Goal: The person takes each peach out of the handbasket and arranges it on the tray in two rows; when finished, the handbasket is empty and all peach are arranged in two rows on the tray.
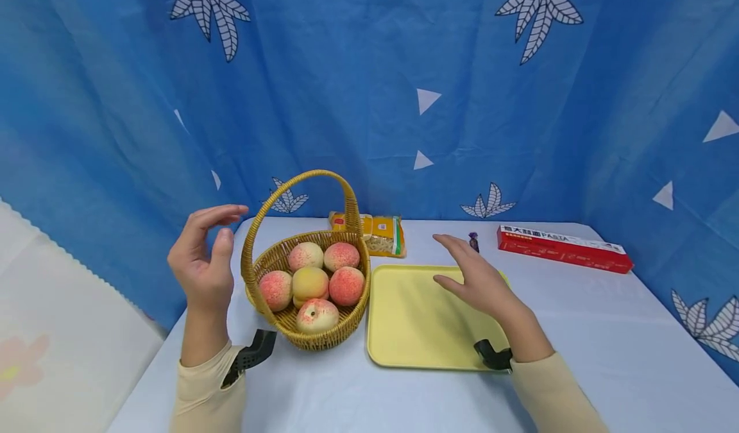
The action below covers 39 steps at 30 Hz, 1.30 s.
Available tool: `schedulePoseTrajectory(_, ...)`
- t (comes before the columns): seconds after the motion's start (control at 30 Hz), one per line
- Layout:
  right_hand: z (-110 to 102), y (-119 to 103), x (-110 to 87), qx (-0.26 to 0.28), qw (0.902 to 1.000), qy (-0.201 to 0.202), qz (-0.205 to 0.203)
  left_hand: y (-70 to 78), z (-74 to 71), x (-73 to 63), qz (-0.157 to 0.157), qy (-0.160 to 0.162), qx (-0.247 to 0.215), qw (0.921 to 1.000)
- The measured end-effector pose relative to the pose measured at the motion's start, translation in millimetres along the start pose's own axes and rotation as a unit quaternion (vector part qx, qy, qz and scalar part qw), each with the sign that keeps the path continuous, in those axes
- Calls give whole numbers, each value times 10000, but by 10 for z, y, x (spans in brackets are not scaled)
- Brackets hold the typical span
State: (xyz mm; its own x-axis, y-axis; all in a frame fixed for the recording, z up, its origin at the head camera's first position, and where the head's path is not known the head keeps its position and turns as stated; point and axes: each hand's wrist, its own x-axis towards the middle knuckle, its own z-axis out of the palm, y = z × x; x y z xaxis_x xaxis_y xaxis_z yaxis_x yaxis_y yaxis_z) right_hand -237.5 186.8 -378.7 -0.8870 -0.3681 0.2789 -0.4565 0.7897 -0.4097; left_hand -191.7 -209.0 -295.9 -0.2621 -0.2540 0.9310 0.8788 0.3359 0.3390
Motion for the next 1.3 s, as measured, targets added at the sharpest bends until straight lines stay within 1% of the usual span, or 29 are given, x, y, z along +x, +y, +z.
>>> schedulePoseTrajectory(0.1, 31, -57, 36, 110, 9999, 27, -72, -107, -90, -4, -290, 21, 173, 9994)
schedulePoseTrajectory(0.17, 55, -105, 63, 206, 9997, 40, -114, -168, -146, -8, -526, 8, 170, 9985)
schedulePoseTrajectory(0.27, 95, -181, 111, 371, 9991, 7, -193, -242, -233, -22, -917, -103, 165, 9956)
schedulePoseTrajectory(0.33, 130, -233, 143, 492, 9986, -60, -209, -289, -288, -41, -1289, -187, -97, 9914)
schedulePoseTrajectory(0.37, 151, -257, 159, 558, 9982, -96, -204, -314, -317, -55, -1506, -259, -257, 9879)
schedulePoseTrajectory(0.43, 191, -305, 192, 707, 9971, -163, -220, -366, -371, -84, -2052, -391, -523, 9765)
schedulePoseTrajectory(0.5, 232, -350, 222, 836, 9960, -223, -237, -425, -422, -111, -2640, -517, -702, 9606)
schedulePoseTrajectory(0.6, 300, -412, 266, 994, 9940, -295, -358, -529, -487, -142, -3297, -814, -575, 9388)
schedulePoseTrajectory(0.7, 384, -481, 317, 1138, 9914, -372, -524, -637, -552, -181, -3639, -1134, -454, 9234)
schedulePoseTrajectory(0.83, 504, -605, 397, 1384, 9865, -446, -747, -770, -620, -269, -3994, -1509, -309, 9037)
schedulePoseTrajectory(0.93, 592, -713, 460, 1498, 9839, -485, -844, -879, -638, -350, -4348, -1621, -110, 8857)
schedulePoseTrajectory(1.03, 676, -820, 519, 1600, 9811, -545, -937, -983, -648, -432, -4706, -1668, 58, 8664)
schedulePoseTrajectory(1.13, 751, -910, 572, 1718, 9779, -652, -996, -1070, -646, -510, -4964, -1780, 223, 8493)
schedulePoseTrajectory(1.2, 797, -960, 610, 1818, 9751, -719, -1045, -1119, -641, -558, -5113, -1937, 257, 8369)
schedulePoseTrajectory(1.3, 852, -1026, 672, 2026, 9705, -827, -1011, -1190, -614, -621, -5324, -2138, 265, 8186)
